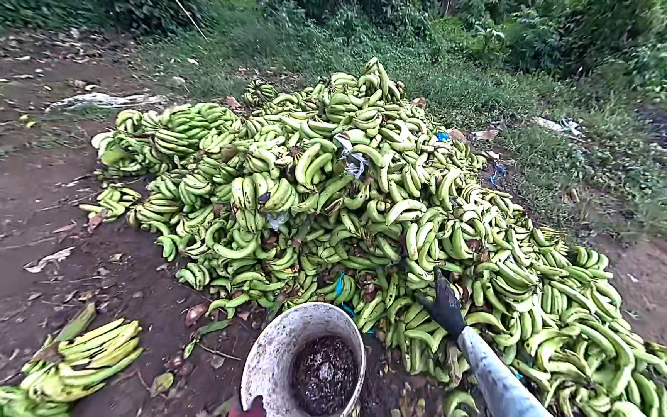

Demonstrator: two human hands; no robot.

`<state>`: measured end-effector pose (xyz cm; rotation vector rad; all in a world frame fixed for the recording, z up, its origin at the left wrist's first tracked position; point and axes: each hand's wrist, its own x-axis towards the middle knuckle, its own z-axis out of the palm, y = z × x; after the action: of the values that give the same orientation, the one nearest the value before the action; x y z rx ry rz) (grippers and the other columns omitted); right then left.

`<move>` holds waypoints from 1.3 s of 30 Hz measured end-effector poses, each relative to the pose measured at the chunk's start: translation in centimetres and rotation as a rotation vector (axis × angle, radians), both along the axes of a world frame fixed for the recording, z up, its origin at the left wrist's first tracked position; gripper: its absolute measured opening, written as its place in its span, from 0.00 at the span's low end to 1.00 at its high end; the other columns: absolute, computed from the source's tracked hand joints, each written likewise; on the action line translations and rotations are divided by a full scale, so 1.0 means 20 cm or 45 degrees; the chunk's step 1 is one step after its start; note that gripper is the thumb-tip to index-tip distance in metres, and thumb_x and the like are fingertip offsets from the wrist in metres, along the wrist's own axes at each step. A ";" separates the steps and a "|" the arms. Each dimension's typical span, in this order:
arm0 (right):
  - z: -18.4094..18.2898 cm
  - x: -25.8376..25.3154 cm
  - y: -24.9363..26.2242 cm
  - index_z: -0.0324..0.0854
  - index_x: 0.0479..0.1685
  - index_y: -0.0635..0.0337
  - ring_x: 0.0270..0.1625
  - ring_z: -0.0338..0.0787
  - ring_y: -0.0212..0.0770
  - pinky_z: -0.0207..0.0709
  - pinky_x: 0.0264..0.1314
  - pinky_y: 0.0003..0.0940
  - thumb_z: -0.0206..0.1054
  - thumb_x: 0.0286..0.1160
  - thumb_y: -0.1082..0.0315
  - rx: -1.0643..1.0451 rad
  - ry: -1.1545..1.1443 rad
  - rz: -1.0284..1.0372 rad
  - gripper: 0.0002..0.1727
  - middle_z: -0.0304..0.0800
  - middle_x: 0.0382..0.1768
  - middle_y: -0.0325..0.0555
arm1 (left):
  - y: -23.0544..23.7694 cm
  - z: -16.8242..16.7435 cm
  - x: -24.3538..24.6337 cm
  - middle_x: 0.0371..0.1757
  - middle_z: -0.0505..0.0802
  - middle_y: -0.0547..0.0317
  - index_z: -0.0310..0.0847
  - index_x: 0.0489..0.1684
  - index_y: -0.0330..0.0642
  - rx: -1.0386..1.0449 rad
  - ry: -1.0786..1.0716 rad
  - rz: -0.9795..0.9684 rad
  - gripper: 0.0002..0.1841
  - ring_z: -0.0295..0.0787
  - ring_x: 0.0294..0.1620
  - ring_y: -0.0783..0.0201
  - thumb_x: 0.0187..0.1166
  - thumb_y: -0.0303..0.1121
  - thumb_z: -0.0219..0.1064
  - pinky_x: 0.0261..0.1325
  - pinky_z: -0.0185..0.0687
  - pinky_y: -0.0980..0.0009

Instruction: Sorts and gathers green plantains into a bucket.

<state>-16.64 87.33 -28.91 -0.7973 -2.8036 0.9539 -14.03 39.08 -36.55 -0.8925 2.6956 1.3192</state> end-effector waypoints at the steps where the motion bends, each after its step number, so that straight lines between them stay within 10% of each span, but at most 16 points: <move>1: -0.04 -0.13 0.04 0.41 0.97 0.58 0.87 0.68 0.63 0.66 0.85 0.62 0.78 0.63 0.37 0.038 0.034 -0.018 0.66 0.63 0.88 0.65 | -0.02 0.01 -0.05 0.76 0.80 0.27 0.61 0.89 0.35 -0.011 0.099 -0.058 0.36 0.82 0.72 0.30 0.77 0.27 0.70 0.72 0.74 0.32; 8: -0.27 -0.83 0.22 0.39 0.98 0.35 0.75 0.75 0.80 0.71 0.68 0.78 0.84 0.49 0.31 0.221 0.002 -0.164 0.72 0.64 0.82 0.79 | -0.15 -0.03 -0.27 0.83 0.76 0.38 0.67 0.87 0.40 -0.053 0.492 -0.339 0.30 0.79 0.77 0.42 0.81 0.21 0.57 0.71 0.78 0.40; 11: -0.44 -0.95 0.23 0.53 0.95 0.34 0.80 0.69 0.80 0.68 0.70 0.80 0.81 0.53 0.35 0.308 0.111 -0.285 0.61 0.59 0.85 0.79 | -0.14 -0.06 -0.23 0.80 0.80 0.41 0.72 0.81 0.38 -0.132 0.621 -0.557 0.28 0.84 0.70 0.48 0.78 0.19 0.53 0.64 0.83 0.48; 13: -0.61 -0.93 0.19 0.71 0.85 0.42 0.79 0.71 0.78 0.72 0.67 0.77 0.74 0.62 0.33 0.302 0.244 -0.378 0.47 0.64 0.82 0.77 | -0.14 -0.10 -0.17 0.80 0.79 0.41 0.72 0.81 0.38 -0.163 0.676 -0.549 0.28 0.82 0.74 0.51 0.77 0.20 0.53 0.70 0.80 0.50; 20: -0.61 -0.54 -0.06 0.78 0.79 0.45 0.70 0.80 0.73 0.80 0.58 0.74 0.87 0.53 0.55 0.190 0.437 -0.047 0.43 0.68 0.79 0.71 | -0.08 -0.09 -0.16 0.82 0.75 0.30 0.79 0.77 0.48 -0.700 0.558 -0.444 0.28 0.65 0.82 0.22 0.74 0.22 0.64 0.76 0.58 0.22; 28: -0.06 -0.19 -0.99 0.89 0.60 0.55 0.70 0.79 0.58 0.87 0.57 0.49 0.87 0.31 0.61 -0.155 1.639 0.497 0.39 0.72 0.73 0.65 | -0.12 -0.10 -0.18 0.82 0.74 0.28 0.71 0.85 0.42 -0.730 0.549 -0.459 0.27 0.68 0.82 0.24 0.83 0.23 0.51 0.77 0.62 0.26; 33: -0.10 -0.03 -1.06 0.79 0.80 0.40 0.84 0.68 0.61 0.73 0.78 0.61 0.93 0.41 0.54 -0.328 1.021 1.060 0.51 0.67 0.85 0.59 | -0.18 -0.13 -0.22 0.85 0.71 0.28 0.62 0.90 0.41 -0.453 0.613 -0.338 0.30 0.67 0.84 0.31 0.84 0.24 0.52 0.84 0.61 0.37; 35: -0.28 0.02 -0.74 0.68 0.88 0.30 0.91 0.58 0.64 0.62 0.82 0.73 0.90 0.45 0.44 -0.207 0.817 0.798 0.57 0.58 0.91 0.54 | -0.20 -0.15 -0.23 0.84 0.71 0.27 0.60 0.91 0.41 -0.443 0.596 -0.357 0.31 0.68 0.83 0.30 0.83 0.23 0.52 0.83 0.62 0.36; 39: -0.78 0.08 0.11 0.52 0.95 0.43 0.89 0.58 0.74 0.59 0.82 0.75 0.80 0.48 0.25 0.252 0.296 -0.397 0.68 0.52 0.90 0.70 | -0.19 -0.14 -0.22 0.83 0.71 0.26 0.62 0.90 0.43 -0.555 0.474 -0.385 0.30 0.68 0.83 0.27 0.84 0.22 0.50 0.80 0.63 0.30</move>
<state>-15.03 89.47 -44.42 -0.9852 -2.4345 0.6598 -18.45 35.30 -39.26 -0.2319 3.3090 0.9279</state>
